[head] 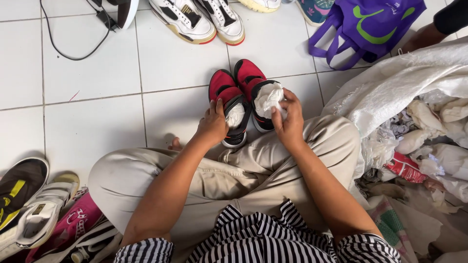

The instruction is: The person sits on the floor and stuffs white paper into the toe boxes of two pairs of shoes. They first handle a pair of red and black high-top sneakers, then a pair of black and yellow low-top sneakers, ensuring the paper fills the interior of each shoe.

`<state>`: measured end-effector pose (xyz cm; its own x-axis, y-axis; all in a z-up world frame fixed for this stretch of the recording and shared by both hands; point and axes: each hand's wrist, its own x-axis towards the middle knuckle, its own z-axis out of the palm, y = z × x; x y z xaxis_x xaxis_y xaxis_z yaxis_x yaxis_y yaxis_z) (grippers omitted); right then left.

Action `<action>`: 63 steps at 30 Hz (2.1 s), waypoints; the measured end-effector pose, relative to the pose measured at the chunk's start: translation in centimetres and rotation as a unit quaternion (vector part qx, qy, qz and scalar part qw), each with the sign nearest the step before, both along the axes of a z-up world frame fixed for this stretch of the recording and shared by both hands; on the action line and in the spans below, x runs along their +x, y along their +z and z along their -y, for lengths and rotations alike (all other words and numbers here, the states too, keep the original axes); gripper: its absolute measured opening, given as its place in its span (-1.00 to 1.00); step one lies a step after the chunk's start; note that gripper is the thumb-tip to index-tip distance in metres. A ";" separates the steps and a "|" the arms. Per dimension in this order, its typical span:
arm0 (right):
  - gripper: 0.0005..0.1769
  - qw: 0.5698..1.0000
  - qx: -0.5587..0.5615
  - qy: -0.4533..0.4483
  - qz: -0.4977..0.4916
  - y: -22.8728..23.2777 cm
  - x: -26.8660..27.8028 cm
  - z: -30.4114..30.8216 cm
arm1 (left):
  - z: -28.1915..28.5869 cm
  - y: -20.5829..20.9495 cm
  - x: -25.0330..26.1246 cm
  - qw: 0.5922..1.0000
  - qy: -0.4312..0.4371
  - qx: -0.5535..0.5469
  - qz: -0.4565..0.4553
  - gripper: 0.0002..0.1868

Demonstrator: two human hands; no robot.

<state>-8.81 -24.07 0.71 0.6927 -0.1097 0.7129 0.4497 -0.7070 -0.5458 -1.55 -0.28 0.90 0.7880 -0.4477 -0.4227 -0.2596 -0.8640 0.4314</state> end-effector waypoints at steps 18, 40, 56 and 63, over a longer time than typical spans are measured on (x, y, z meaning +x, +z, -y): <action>-0.18 0.918 0.276 -0.008 -0.284 -2.5 0.6 3.4 | 0.4 -2.7 -0.3 0.993 -0.025 -0.036 0.106 -0.19; -0.40 0.917 0.077 -0.013 -0.390 -1.1 3.4 3.5 | -2.1 -3.8 2.5 0.999 0.028 -0.014 0.033 -0.62; -0.86 0.767 -0.498 -0.037 -0.402 -4.0 9.4 1.6 | -0.9 -1.6 0.7 0.988 -0.013 0.131 0.085 -0.43; -0.87 0.827 -0.504 -0.089 -0.233 -7.0 8.1 1.8 | 1.0 -4.0 0.6 0.972 -0.030 0.177 0.150 -0.37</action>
<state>-0.69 -25.89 -6.33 0.9550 0.2468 0.1647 0.1956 -0.9410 0.2763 -0.91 -1.28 -3.09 0.8765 -0.3653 -0.3134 -0.3827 -0.9238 0.0065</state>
